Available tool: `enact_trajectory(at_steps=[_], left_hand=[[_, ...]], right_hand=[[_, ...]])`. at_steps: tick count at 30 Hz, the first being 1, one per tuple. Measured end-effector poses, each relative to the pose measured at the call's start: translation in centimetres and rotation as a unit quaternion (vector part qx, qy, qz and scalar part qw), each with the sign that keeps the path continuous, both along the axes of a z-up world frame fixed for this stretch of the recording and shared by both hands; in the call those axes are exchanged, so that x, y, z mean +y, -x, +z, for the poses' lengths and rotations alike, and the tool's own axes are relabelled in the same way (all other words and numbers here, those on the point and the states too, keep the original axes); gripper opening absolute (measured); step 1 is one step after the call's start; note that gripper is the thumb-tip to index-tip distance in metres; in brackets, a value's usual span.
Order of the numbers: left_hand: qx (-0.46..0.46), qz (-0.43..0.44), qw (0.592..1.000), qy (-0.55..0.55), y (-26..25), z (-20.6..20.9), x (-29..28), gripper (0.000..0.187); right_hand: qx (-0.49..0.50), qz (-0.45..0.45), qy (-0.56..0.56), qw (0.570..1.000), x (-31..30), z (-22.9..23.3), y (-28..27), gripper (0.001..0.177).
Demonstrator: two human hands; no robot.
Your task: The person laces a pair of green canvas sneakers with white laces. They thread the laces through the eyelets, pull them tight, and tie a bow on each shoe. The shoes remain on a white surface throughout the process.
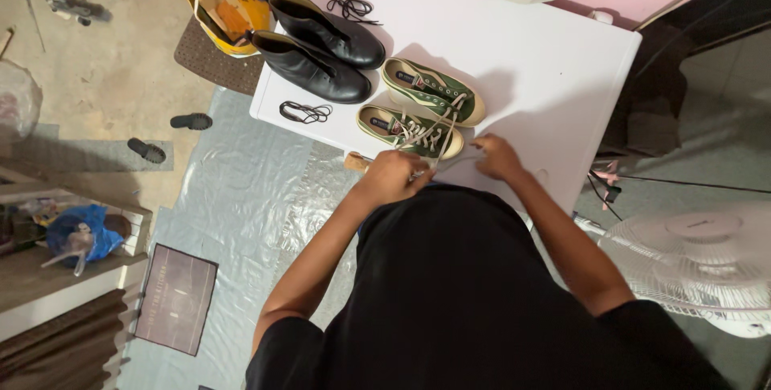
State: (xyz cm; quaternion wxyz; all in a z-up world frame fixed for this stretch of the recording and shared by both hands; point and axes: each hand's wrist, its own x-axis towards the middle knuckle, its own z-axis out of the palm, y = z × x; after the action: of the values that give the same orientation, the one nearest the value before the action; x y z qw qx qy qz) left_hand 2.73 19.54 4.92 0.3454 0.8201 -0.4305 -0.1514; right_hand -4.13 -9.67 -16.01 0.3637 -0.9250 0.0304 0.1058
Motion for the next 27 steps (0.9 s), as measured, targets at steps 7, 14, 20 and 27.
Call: enact_trajectory(at_steps=[7, 14, 20, 27], left_hand=[[0.005, -0.045, 0.989, -0.143, -0.8, -9.0, 0.1, 0.023], [-0.014, -0.053, 0.992, -0.112, -2.6, -12.2, -0.6, 0.019], [-0.001, -0.033, 0.993, -0.111, -5.1, -12.2, -2.5, 0.012], [-0.141, 0.007, 0.989, 0.036, -12.8, -14.4, -9.4, 0.038]], right_hand=[[0.010, 0.018, 0.145, 0.989, 1.7, -2.3, 0.9, 0.041], [0.095, -0.077, -0.074, 0.990, 0.4, 2.2, 2.6, 0.020], [-0.017, -0.129, -0.169, 0.977, -5.5, 16.6, 4.4, 0.018], [-0.235, -0.075, -0.520, 0.818, -12.1, 28.9, 10.7, 0.029]])
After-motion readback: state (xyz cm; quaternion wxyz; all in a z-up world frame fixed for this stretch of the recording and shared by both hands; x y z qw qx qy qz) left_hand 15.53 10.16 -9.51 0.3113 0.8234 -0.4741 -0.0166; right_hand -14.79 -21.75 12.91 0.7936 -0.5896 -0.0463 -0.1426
